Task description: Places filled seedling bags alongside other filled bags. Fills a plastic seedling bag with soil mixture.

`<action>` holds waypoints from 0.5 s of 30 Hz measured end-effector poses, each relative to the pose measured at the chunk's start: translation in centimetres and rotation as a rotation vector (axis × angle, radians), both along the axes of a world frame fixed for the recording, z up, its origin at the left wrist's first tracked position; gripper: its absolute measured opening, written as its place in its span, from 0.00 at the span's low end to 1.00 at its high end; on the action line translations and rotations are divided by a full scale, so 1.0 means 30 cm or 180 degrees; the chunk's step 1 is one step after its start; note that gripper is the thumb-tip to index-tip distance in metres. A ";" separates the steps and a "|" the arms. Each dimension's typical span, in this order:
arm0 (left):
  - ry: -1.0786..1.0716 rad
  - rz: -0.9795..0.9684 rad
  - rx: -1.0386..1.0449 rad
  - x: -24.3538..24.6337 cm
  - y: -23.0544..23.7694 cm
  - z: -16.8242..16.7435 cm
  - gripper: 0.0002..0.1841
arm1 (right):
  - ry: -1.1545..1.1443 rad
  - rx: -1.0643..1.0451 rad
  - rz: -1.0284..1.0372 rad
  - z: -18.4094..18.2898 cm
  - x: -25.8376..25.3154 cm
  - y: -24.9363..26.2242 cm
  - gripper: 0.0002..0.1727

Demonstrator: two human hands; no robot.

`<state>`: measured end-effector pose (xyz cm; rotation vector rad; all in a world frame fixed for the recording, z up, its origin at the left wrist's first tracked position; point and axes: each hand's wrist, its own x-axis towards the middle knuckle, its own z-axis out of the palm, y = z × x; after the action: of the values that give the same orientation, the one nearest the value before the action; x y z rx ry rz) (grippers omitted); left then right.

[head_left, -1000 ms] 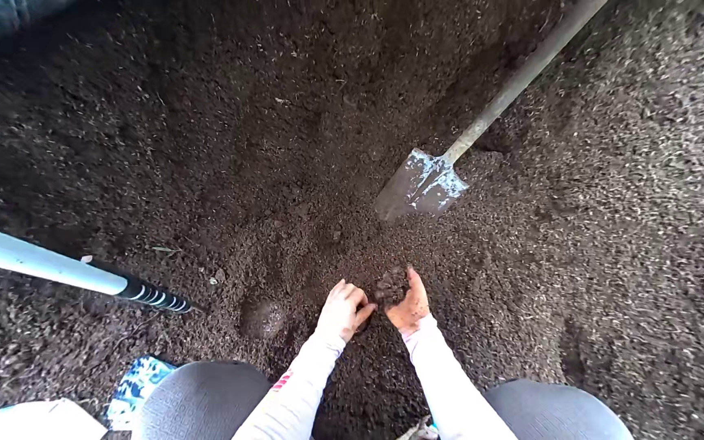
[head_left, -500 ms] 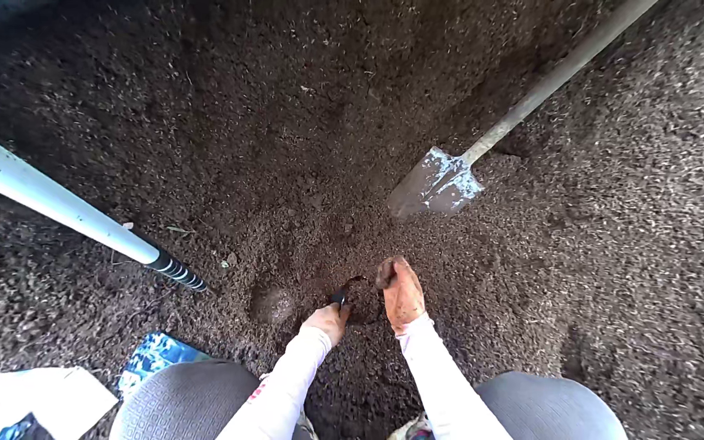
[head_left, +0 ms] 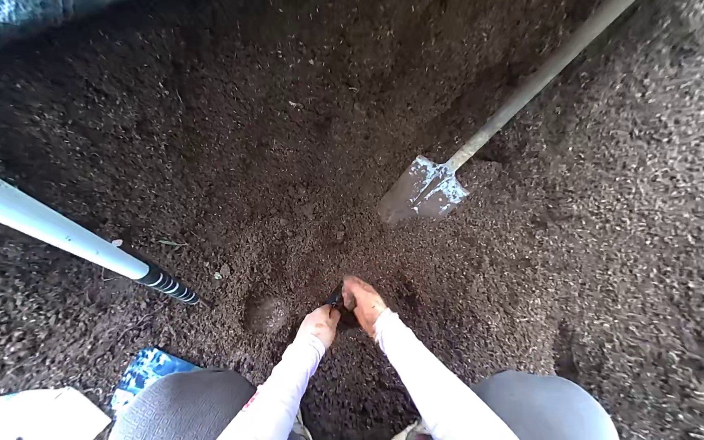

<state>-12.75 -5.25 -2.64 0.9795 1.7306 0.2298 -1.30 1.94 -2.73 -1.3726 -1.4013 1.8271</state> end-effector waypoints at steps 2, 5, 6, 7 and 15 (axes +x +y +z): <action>0.0019 0.0279 0.0242 -0.016 -0.006 0.005 0.27 | 0.0245 0.0125 -0.0200 0.054 0.048 0.057 0.21; -0.0095 0.0921 0.0848 -0.009 -0.008 -0.075 0.38 | -0.0678 0.0381 0.0002 0.072 0.172 0.112 0.26; -0.0192 0.0989 0.0783 -0.003 0.001 -0.104 0.42 | -0.1231 0.0296 0.0318 0.058 0.200 0.118 0.27; -0.0367 0.1056 0.0539 0.006 0.010 -0.125 0.44 | -0.1664 0.0065 0.0643 0.045 0.213 0.115 0.30; -0.1790 0.1923 -0.0421 0.068 0.056 -0.121 0.41 | -0.2081 -0.0235 0.1333 0.064 0.153 0.070 0.35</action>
<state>-10.72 -3.56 -6.26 0.2280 1.4424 0.6985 3.28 4.05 -0.82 -1.9436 -2.0933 1.7513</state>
